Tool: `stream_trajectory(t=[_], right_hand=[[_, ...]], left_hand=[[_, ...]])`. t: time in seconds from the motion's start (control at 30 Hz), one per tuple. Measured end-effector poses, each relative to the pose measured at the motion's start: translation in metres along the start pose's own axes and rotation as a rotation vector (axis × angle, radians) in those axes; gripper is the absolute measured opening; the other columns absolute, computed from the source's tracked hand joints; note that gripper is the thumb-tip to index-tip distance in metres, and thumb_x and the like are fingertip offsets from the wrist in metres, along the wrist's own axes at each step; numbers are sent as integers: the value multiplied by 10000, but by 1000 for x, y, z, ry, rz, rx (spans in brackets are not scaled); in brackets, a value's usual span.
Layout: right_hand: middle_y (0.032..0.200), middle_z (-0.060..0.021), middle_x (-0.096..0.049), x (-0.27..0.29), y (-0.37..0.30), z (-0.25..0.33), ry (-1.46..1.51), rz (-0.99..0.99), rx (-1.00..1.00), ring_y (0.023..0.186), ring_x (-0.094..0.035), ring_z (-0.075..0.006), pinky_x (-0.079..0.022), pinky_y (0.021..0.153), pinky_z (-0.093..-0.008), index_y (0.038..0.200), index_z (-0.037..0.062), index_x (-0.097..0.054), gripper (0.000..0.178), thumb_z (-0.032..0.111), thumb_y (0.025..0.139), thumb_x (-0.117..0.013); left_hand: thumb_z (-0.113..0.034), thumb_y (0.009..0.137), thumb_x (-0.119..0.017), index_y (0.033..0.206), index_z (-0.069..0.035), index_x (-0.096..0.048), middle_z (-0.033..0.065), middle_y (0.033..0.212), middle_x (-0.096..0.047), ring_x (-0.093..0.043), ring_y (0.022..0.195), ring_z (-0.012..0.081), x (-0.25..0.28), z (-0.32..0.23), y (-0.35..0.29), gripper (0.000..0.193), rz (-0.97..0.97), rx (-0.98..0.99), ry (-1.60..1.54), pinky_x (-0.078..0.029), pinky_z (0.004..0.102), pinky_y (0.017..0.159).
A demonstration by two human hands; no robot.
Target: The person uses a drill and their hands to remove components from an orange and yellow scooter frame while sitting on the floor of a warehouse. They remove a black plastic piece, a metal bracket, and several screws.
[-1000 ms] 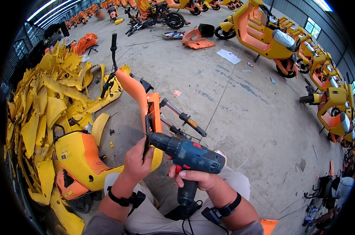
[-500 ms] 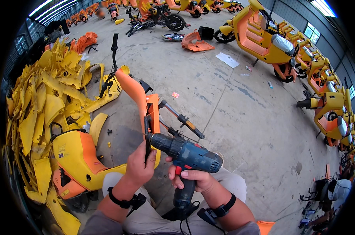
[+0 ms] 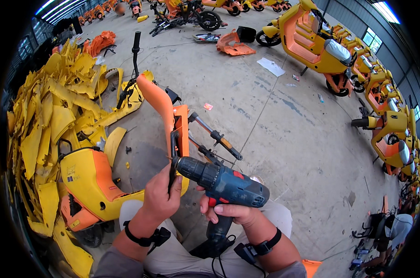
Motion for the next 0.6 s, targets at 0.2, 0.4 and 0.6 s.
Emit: stream_trajectory(t=[0.2,0.4,0.6], right_hand=[[925,-197,-657,1,0,5,-100,0,-16,643,-634,-201,-537,689,-338,1317,-69,-453,634,101,742,-661],[939,-153,-663,2,-3,8,-234,-20,-3,679,-627,-168,-525,668,-293,1310,-46,-463,565,73,790,-650],[963,-135,-660,4,-4,7,-313,4,14,708,-621,-150,-527,661,-287,1316,-16,-472,519,49,829,-640]], left_hand=[[-47,859,-650,1138,76,-574,200,779,-634,-618,653,360,3,-2,0,314,-18,-21,18,-486,421,614],[-53,858,-650,1137,67,-579,203,781,-634,-618,658,366,3,-2,0,311,1,1,51,-488,425,617],[-52,861,-640,1137,63,-581,208,785,-633,-616,659,377,2,0,-1,305,20,26,29,-487,437,625]])
Point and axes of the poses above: each hand's wrist, its own y-axis towards the middle knuckle, its own x-axis out of the back of the hand, z = x × y, the point moved 5 cm from there along y, towards the middle knuckle
